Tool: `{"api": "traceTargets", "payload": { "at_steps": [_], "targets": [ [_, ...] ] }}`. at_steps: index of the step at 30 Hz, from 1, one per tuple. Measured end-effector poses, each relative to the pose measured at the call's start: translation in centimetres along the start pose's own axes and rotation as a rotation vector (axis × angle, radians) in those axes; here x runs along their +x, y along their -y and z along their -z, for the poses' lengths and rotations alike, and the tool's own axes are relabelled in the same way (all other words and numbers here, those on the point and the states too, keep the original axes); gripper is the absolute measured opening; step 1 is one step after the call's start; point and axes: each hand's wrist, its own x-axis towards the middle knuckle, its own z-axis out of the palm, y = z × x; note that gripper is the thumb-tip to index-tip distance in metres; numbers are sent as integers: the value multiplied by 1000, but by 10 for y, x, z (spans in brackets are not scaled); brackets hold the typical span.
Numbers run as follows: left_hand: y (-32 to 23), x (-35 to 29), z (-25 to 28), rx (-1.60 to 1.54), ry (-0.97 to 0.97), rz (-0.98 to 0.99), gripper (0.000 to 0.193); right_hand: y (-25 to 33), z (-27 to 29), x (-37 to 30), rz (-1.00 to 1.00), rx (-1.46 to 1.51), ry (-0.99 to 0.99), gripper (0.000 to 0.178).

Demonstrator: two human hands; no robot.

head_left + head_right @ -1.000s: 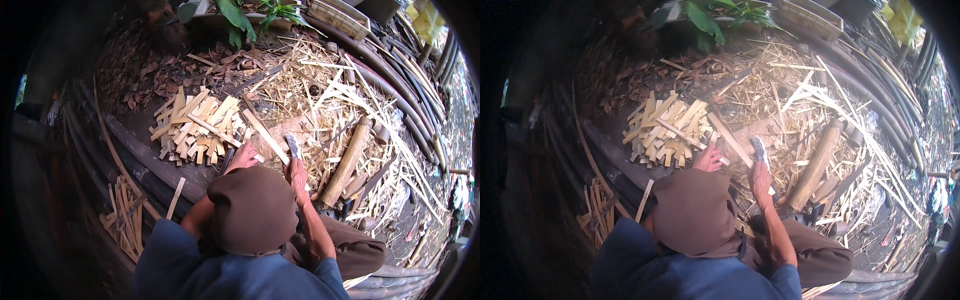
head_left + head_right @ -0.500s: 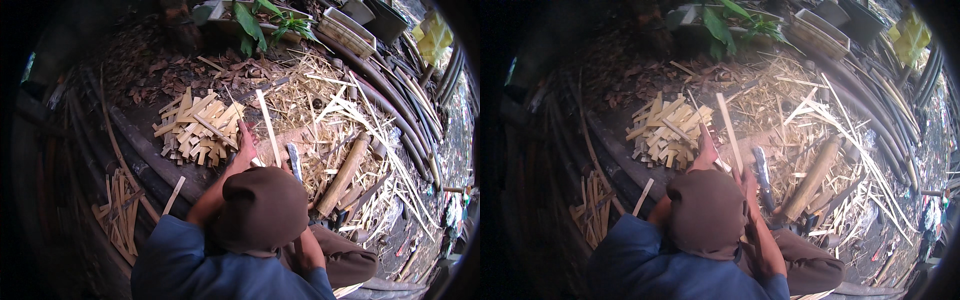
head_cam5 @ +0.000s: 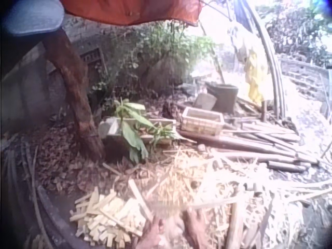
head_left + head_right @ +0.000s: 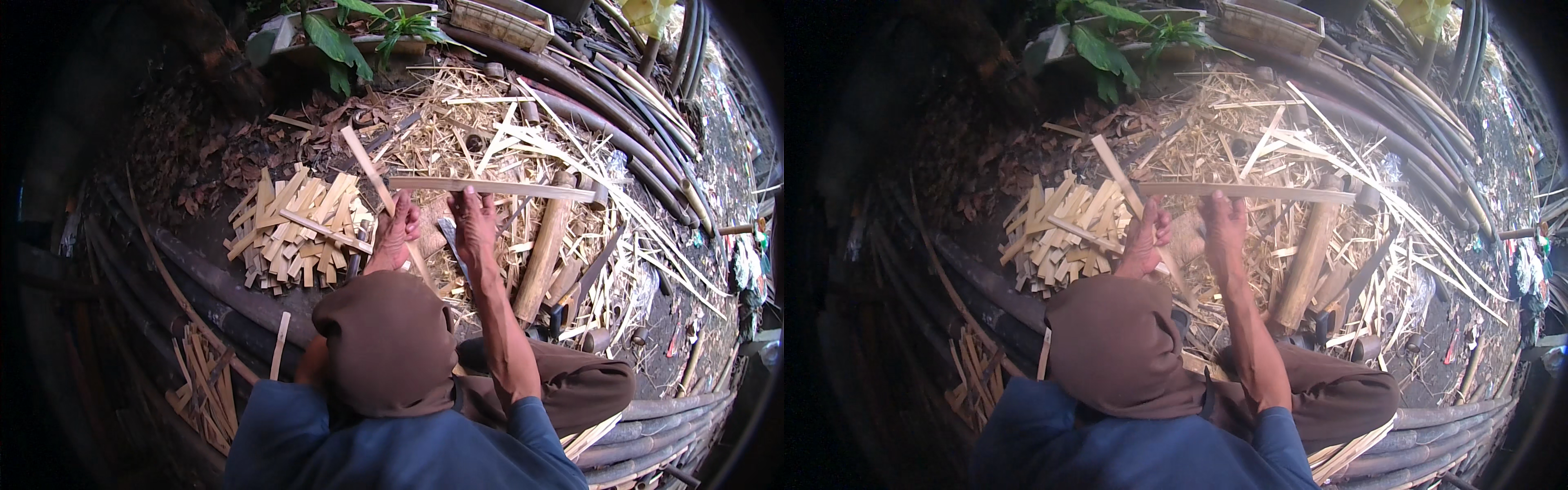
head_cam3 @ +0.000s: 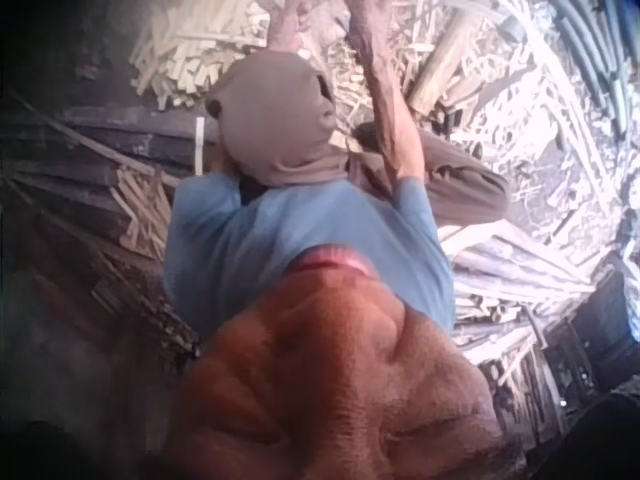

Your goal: The person sits on the ground and uses a machete to split bamboo strips into smaller pieces. They repeatedly pick up bamboo pieces, position them, and strike with the machete to produce thin slats that accumulate on the ground.

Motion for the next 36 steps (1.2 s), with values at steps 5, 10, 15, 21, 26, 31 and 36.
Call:
{"api": "traceTargets", "payload": {
  "at_steps": [5, 10, 15, 21, 26, 31, 36],
  "targets": [
    [-12, 21, 8, -136, -163, -58, 32, -13, 12, -35, -359, -276, 183, 30],
    [-40, 27, 36, -21, -191, -96, 31, 13, 29, -56, 834, -1357, 93, 46],
    [-31, 30, 46, 2, -59, 11, 39, 3, 84, -44, 624, -1631, 273, 48],
    [-17, 15, 35, -34, -172, -61, 73, -26, 59, -60, 382, -1266, 258, 34],
    [15, 11, 24, 130, -243, -90, 68, -37, 6, -73, 495, -1351, 307, 39],
    [9, 4, 24, 9, -172, -119, 48, -52, 14, -75, 508, -1146, 299, 45],
    [6, -5, 14, 51, -325, -59, 49, -54, 5, -72, 523, -1298, 363, 47]
  ]
}}
